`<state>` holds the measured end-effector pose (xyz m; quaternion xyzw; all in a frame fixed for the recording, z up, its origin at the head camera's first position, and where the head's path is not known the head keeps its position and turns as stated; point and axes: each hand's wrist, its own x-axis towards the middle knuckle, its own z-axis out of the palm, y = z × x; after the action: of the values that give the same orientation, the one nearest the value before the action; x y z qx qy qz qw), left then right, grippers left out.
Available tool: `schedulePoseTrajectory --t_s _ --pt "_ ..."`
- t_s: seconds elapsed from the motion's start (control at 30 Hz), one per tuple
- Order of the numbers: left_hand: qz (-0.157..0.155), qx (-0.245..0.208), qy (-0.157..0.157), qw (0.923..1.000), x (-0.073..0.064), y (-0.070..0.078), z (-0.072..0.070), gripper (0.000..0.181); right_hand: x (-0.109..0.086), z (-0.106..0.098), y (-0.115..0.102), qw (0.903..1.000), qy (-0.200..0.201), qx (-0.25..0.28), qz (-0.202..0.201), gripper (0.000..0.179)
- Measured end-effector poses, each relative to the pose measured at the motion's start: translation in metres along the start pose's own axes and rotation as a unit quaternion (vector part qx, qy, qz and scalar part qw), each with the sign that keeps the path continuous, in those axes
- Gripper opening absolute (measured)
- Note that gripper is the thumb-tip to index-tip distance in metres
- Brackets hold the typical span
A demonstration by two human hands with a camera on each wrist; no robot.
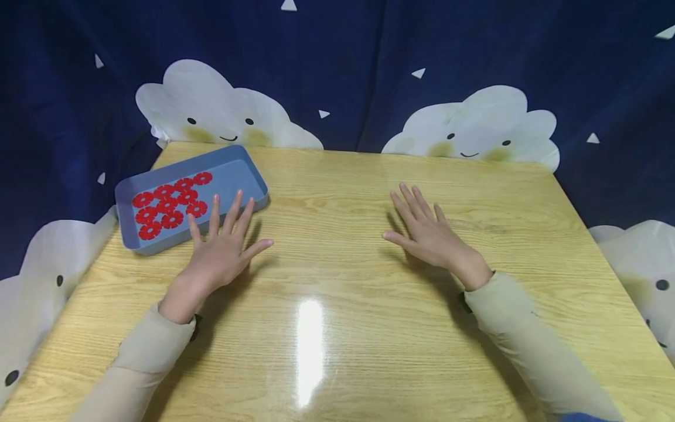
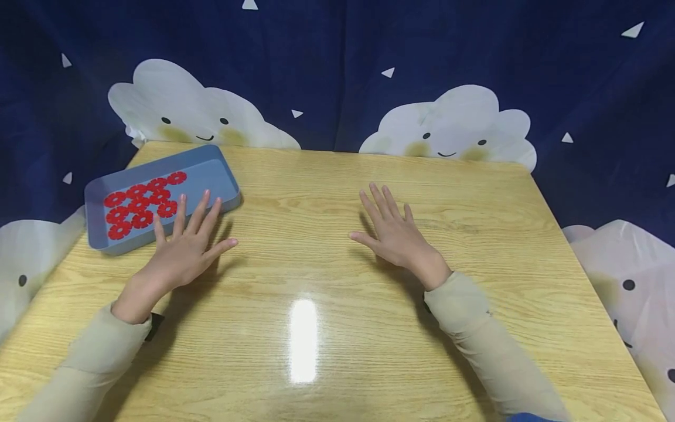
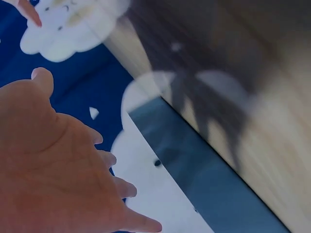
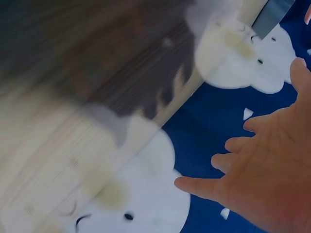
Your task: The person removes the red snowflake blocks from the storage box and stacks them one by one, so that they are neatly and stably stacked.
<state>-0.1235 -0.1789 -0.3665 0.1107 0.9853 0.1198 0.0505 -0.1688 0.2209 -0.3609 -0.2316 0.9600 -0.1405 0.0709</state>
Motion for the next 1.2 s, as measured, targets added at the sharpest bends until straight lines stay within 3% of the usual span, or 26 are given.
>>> schedulePoseTrajectory --t_s 0.17,0.43,0.6,0.9,1.2 --pt "-0.029 -0.029 0.007 0.9991 -0.015 -0.032 -0.009 0.091 0.03 0.007 -0.024 0.999 -0.015 -0.005 -0.042 0.085" --pt "-0.084 -0.048 0.02 0.9951 -0.042 -0.096 -0.023 0.089 0.092 0.02 -0.079 0.9939 -0.039 -0.013 -0.102 0.083" --pt "-0.101 -0.058 0.022 0.993 -0.049 -0.126 -0.027 0.09 0.132 0.031 -0.115 0.9892 -0.059 -0.01 -0.134 0.082" --pt "-0.101 -0.08 0.013 0.9916 -0.039 -0.152 -0.027 0.089 0.187 0.046 -0.161 0.9881 -0.094 -0.005 -0.121 0.083" --pt "-0.106 -0.098 -0.012 0.9895 -0.034 -0.163 -0.024 0.09 0.214 0.05 -0.177 0.9887 -0.103 -0.023 -0.106 0.081"
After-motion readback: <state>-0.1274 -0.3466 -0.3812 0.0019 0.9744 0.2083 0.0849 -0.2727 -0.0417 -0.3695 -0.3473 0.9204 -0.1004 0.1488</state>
